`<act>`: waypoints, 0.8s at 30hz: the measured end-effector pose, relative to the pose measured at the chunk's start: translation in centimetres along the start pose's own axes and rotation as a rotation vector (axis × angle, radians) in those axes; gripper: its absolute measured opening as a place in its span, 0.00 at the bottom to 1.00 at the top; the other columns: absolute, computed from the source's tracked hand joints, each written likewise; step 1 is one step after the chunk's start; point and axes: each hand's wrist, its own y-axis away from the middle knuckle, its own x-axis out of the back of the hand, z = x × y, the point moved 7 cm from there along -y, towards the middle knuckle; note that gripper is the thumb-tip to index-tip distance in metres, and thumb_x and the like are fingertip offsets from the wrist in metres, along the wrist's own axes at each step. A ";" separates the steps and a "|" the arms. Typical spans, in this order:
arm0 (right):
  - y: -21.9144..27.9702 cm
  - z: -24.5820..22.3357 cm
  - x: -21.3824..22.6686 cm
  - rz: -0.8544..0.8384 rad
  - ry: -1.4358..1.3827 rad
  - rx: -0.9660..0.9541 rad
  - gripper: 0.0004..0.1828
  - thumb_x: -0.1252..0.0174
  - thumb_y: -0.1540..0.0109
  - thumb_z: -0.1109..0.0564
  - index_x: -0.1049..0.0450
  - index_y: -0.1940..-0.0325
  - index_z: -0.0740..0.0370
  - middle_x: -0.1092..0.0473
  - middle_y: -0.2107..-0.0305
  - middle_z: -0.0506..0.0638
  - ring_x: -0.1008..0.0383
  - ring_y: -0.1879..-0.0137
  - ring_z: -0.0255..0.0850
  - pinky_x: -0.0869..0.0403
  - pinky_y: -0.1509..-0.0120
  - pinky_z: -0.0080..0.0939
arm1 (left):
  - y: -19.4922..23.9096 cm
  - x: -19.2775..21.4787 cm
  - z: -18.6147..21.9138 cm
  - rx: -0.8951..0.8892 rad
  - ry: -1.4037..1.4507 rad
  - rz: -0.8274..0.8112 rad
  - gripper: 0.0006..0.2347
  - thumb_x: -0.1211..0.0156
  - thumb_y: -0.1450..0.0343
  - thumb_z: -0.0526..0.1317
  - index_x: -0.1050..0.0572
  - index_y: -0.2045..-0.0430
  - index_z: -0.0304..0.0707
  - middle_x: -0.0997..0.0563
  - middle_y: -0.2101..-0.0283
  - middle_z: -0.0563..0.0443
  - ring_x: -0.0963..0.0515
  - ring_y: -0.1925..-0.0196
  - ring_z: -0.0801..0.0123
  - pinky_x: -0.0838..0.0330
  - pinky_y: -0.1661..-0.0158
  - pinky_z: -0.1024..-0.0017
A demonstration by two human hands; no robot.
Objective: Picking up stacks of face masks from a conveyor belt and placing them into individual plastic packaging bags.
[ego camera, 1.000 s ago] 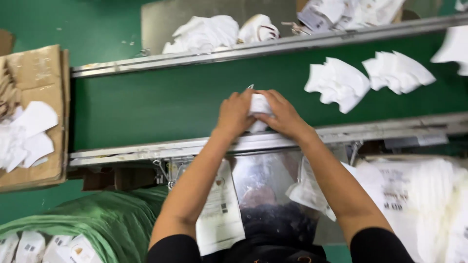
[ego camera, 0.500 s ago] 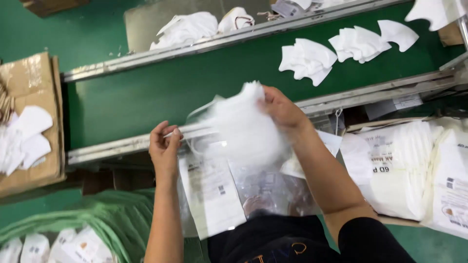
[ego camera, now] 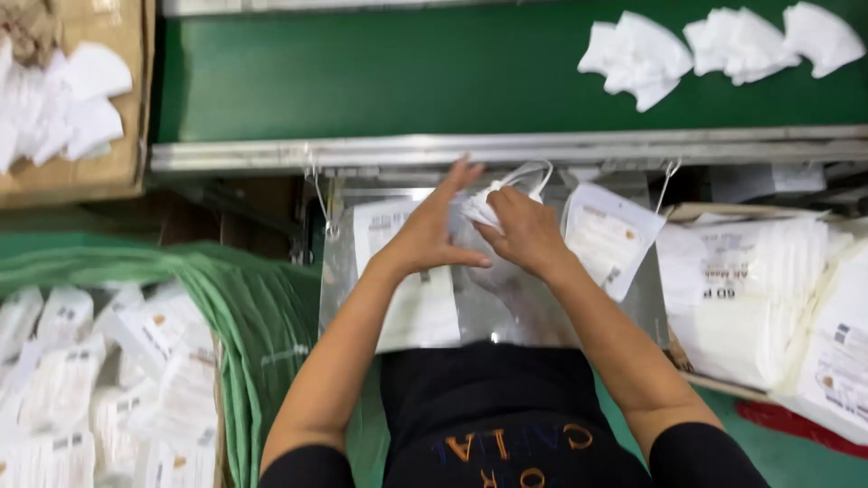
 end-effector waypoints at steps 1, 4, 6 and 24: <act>1.5 -0.4 0.1 -0.023 -0.007 0.001 0.19 0.33 0.41 0.50 0.29 0.55 0.65 0.28 0.61 0.61 0.25 0.56 0.59 0.28 0.56 0.57 | 1.1 -1.3 -1.3 0.020 0.010 0.008 0.56 0.18 0.47 0.47 0.56 0.28 0.35 0.38 0.29 0.44 0.44 0.26 0.50 0.49 0.31 0.53; 4.0 0.8 -0.8 -0.002 -0.365 -0.032 0.20 0.32 0.40 0.50 0.26 0.48 0.58 0.26 0.56 0.55 0.23 0.52 0.53 0.25 0.49 0.49 | 2.9 -4.6 -5.3 0.102 -0.312 -0.040 0.46 0.19 0.46 0.50 0.41 0.33 0.43 0.29 0.34 0.48 0.33 0.30 0.55 0.43 0.30 0.56; 6.2 3.5 -4.7 0.016 -0.604 0.010 0.29 0.26 0.45 0.50 0.29 0.44 0.56 0.28 0.53 0.55 0.24 0.45 0.51 0.26 0.40 0.46 | 5.2 -8.2 -8.1 0.169 -0.701 -0.164 0.40 0.20 0.45 0.47 0.37 0.37 0.45 0.30 0.35 0.46 0.38 0.27 0.55 0.53 0.35 0.38; 7.4 2.4 -10.6 0.158 -0.613 -0.031 0.46 0.23 0.48 0.52 0.39 0.31 0.64 0.27 0.43 0.61 0.24 0.38 0.55 0.27 0.35 0.48 | 8.1 -7.2 -7.7 0.074 -0.859 0.117 0.36 0.27 0.50 0.39 0.33 0.44 0.40 0.27 0.44 0.46 0.26 0.41 0.54 0.34 0.49 0.48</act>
